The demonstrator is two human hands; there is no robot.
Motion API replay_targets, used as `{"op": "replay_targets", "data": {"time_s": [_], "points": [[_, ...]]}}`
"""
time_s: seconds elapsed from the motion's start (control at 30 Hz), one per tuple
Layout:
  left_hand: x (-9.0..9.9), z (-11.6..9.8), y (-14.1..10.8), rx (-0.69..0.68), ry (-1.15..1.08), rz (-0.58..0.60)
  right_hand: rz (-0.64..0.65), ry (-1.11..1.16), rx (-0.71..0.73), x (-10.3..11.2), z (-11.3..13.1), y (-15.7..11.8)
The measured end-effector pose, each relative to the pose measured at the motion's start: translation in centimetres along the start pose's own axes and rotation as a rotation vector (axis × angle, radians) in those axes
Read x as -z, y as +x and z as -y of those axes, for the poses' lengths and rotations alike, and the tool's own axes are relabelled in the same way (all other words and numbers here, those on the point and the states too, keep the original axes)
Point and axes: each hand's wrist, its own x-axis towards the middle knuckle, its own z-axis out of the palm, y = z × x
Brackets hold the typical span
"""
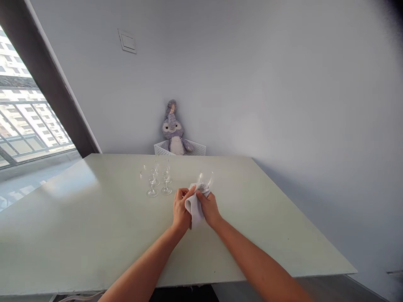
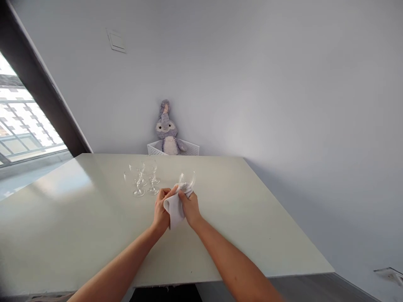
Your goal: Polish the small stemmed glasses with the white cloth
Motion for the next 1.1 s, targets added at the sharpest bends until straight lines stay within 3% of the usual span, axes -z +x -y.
{"op": "replay_targets", "data": {"time_s": [0.07, 0.13, 0.23, 0.3, 0.4, 0.47, 0.53, 0.6, 0.67, 0.73, 0.77, 0.83, 1.0, 1.1], "points": [[0.4, -0.5, 0.2, 0.026, -0.088, 0.011, -0.022, -0.249, 0.047, 1.0, 0.2, 0.4], [0.7, -0.9, 0.5, 0.086, -0.212, 0.049, 0.035, -0.556, 0.109, 1.6, 0.2, 0.5], [1.0, -1.2, 0.9, 0.293, -0.449, 0.09, 0.117, -0.991, 0.28, 1.7, 0.1, 0.5], [1.1, -1.3, 1.1, 0.429, -0.597, 0.053, 0.111, -1.212, 0.442, 1.6, -0.1, 0.5], [1.4, -1.2, 1.4, 0.486, -0.714, -0.05, 0.063, -1.357, 0.649, 1.5, -0.1, 0.7], [1.8, -1.4, 1.6, 0.452, -0.733, -0.052, 0.049, -1.303, 0.662, 1.8, 0.3, 0.8], [2.3, -1.6, 1.8, 0.383, -0.756, 0.059, 0.095, -1.118, 0.502, 2.3, 0.7, 0.7], [3.1, -1.8, 2.1, 0.328, -0.813, 0.266, 0.272, -0.794, 0.22, 2.9, 1.2, 0.5], [3.9, -1.8, 2.3, 0.316, -0.89, 0.484, 0.543, -0.401, -0.066, 3.5, 1.7, 0.3], [4.5, -1.5, 2.6, 0.329, -0.953, 0.585, 0.735, -0.07, -0.255, 3.7, 2.0, 0.1], [4.7, -1.3, 2.7, 0.334, -0.972, 0.579, 0.765, 0.035, -0.311, 3.7, 2.1, 0.1], [4.7, -1.1, 2.9, 0.334, -0.976, 0.483, 0.693, 0.103, -0.331, 3.3, 2.0, 0.0], [3.9, -1.8, 2.8, 0.28, -0.919, 0.224, 0.232, -0.023, -0.109, 1.4, 0.6, -0.1], [3.4, -2.5, 2.4, 0.236, -0.877, 0.161, 0.141, 0.029, -0.054, 0.2, -0.6, -0.5]]}}
